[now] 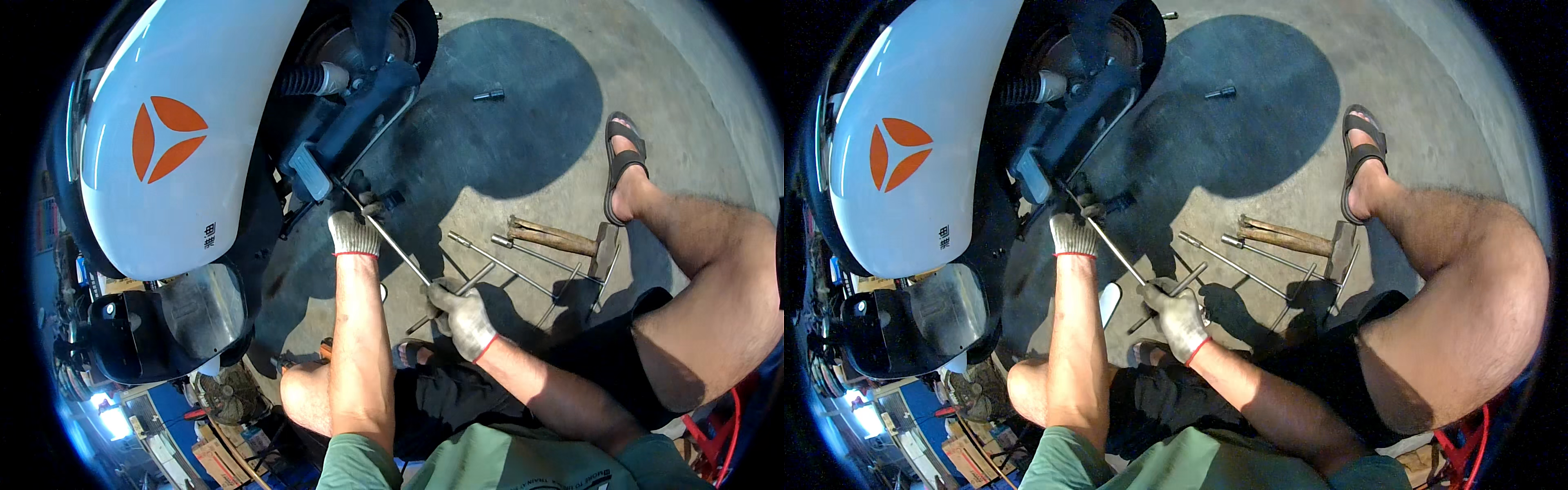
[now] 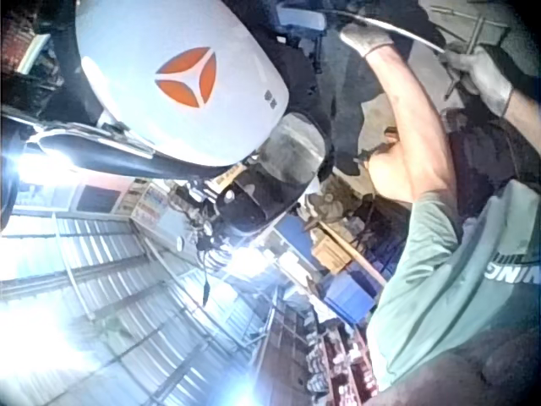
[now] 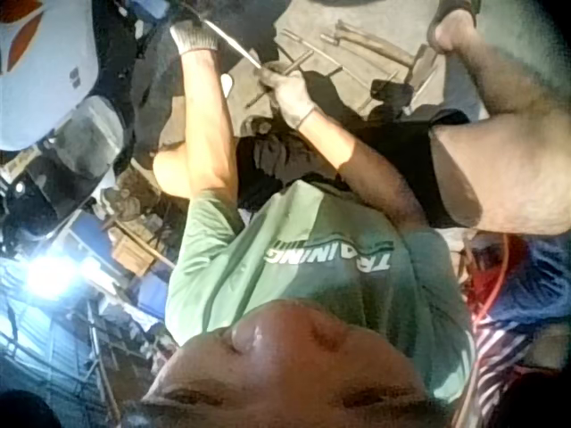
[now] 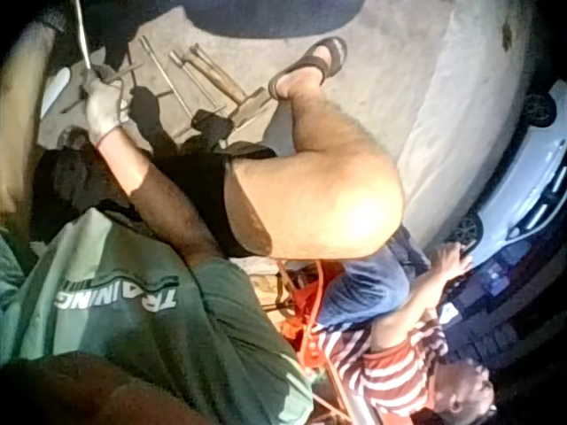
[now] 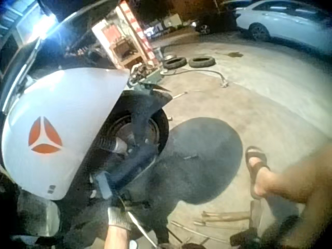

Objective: The person removes and adjusts components on the side of a scooter using a T-handle wrench and a hammer while seated on the ground.

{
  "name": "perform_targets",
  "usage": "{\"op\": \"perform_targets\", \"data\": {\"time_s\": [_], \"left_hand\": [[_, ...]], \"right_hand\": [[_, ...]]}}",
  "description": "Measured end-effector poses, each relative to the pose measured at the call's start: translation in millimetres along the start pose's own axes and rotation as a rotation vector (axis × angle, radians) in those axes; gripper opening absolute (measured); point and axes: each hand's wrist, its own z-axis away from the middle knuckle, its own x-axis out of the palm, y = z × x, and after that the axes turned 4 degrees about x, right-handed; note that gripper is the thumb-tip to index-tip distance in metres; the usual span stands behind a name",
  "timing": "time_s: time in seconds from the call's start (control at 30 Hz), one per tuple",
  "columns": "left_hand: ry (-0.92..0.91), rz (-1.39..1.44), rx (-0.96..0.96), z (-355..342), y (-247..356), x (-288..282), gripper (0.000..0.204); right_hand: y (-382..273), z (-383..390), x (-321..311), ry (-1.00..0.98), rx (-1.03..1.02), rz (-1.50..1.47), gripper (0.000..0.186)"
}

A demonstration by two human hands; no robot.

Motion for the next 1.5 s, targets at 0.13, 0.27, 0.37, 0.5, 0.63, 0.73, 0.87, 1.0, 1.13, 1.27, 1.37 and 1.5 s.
{"op": "perform_targets", "data": {"time_s": [0.13,0.27,0.37,0.5,0.63,0.73,0.87,1.0,1.13,1.27,1.37,1.5], "left_hand": [[0.019,-0.024,-0.038,-1,18,-22,0.025],[0.131,-0.132,-0.04,0,7,-4,0.022],[0.154,-0.15,-0.058,-2,11,-10,0.019],[0.155,-0.124,-0.042,1,14,-8,0.021],[0.183,-0.095,-0.018,-1,8,2,0.022],[0.111,-0.077,-0.047,-1,12,-6,0.023],[0.161,-0.159,-0.029,-4,11,-5,0.024],[0.202,-0.145,-0.021,-3,10,-3,0.023],[0.282,-0.129,-0.019,-4,8,4,0.024],[0.275,-0.159,-0.047,-8,13,2,0.023],[0.303,-0.17,-0.009,-2,11,12,0.026],[0.298,-0.174,-0.011,-3,8,10,0.025]], "right_hand": [[-15,15,13,-0.061,0.348,-0.45,0.028],[10,3,-11,0.277,0.111,-0.114,0.037],[23,10,-28,0.513,-0.459,0.983,0.04],[10,25,-4,0.271,-0.798,1.338,0.044],[12,11,-7,0.034,-0.363,0.657,0.027],[-9,22,7,-0.12,0.245,-0.233,0.031],[-7,20,6,0.095,0.321,-0.308,0.034],[21,11,-29,0.568,-0.53,1.164,0.059],[9,21,-24,0.578,-0.616,1.243,0.068],[12,20,-31,0.657,-0.787,1.291,0.047],[5,27,-22,0.605,-0.643,1.164,0.049],[-4,30,-16,0.403,-0.885,1.217,0.057]]}}
